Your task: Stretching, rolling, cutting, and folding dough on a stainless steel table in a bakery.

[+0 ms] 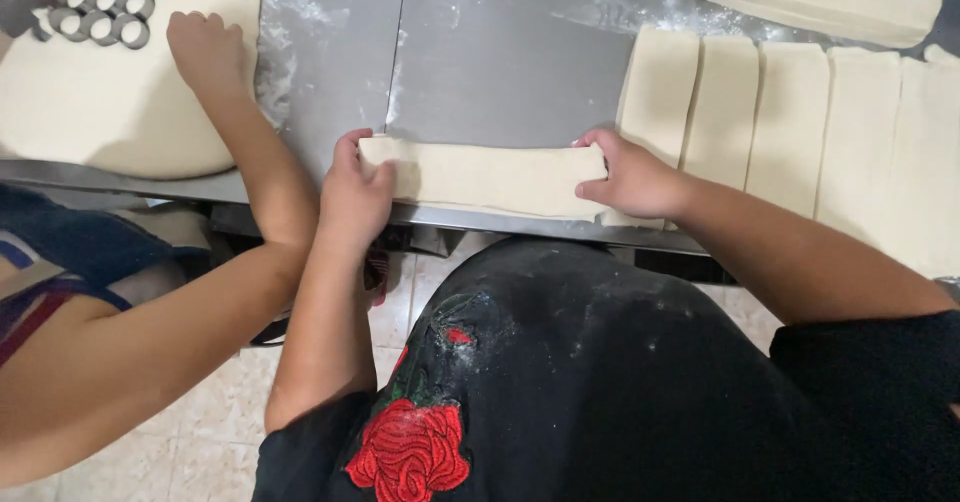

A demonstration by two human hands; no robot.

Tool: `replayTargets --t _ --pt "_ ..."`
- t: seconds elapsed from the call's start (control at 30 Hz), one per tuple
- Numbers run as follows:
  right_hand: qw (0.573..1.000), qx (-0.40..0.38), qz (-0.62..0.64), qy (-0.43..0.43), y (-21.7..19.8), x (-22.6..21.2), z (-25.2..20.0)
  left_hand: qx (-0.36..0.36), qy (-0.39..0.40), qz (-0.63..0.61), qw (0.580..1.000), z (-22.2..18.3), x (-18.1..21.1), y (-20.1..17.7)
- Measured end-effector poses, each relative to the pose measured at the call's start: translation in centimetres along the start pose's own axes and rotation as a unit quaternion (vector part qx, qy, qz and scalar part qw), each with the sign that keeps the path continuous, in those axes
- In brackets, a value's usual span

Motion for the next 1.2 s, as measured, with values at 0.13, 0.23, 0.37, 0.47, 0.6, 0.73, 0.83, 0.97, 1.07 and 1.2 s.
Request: replayTargets --t 0.13,0.23,0.37,0.47,0.6,0.73,0.83,0.97,1.07,1.2 --pt "0.934 0.052 -0.353 0.024 0.1 -1.8 -0.7 0.059 -0.032 0.371 0.926 1.0 -1.1 -0.1" --pt "0.881 0.106 -0.460 -0.035 1.1 -0.4 0.0 0.148 -0.016 0.561 0.814 -1.4 0.8 1.2" --pt "0.829 0.164 -0.525 -0.099 1.7 0.7 0.3 0.097 -0.008 0.469 0.878 -1.0 1.7 0.4" --pt "0.884 0.128 -0.446 -0.061 1.5 0.5 0.6 0.008 -0.048 0.339 0.939 -0.6 1.8 -0.3" --pt "0.934 0.061 -0.349 -0.040 1.3 -0.7 0.6 -0.041 -0.041 0.250 0.967 0.0 1.6 -1.0" --pt "0.976 0.014 -0.198 -0.084 -0.6 -1.4 1.0 -0.089 -0.040 0.206 0.974 -1.1 6.5 -1.7" --pt "0.982 0.034 -0.155 -0.105 -3.1 -3.1 -0.4 -0.127 0.035 0.223 0.966 0.5 9.8 -2.3" --pt "0.964 0.102 -0.189 -0.159 -7.8 -1.2 2.9 -0.100 0.099 0.229 0.963 4.2 12.0 -3.4" --pt "0.821 0.171 -0.350 -0.417 -9.3 -1.5 3.1 -0.124 0.171 0.184 0.960 7.5 10.6 -4.2" --pt "0.843 0.066 -0.441 -0.301 -8.7 1.3 4.9 -0.052 0.253 0.360 0.896 9.4 6.3 -4.0"
Point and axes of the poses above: each hand's wrist, its own z-axis towards the middle knuckle, its own y-axis out of the palm, x = y × z, the point moved 3 cm from there along z, towards the middle knuckle, and after that the axes turned 15 degrees about -x, right-handed, at the moved point
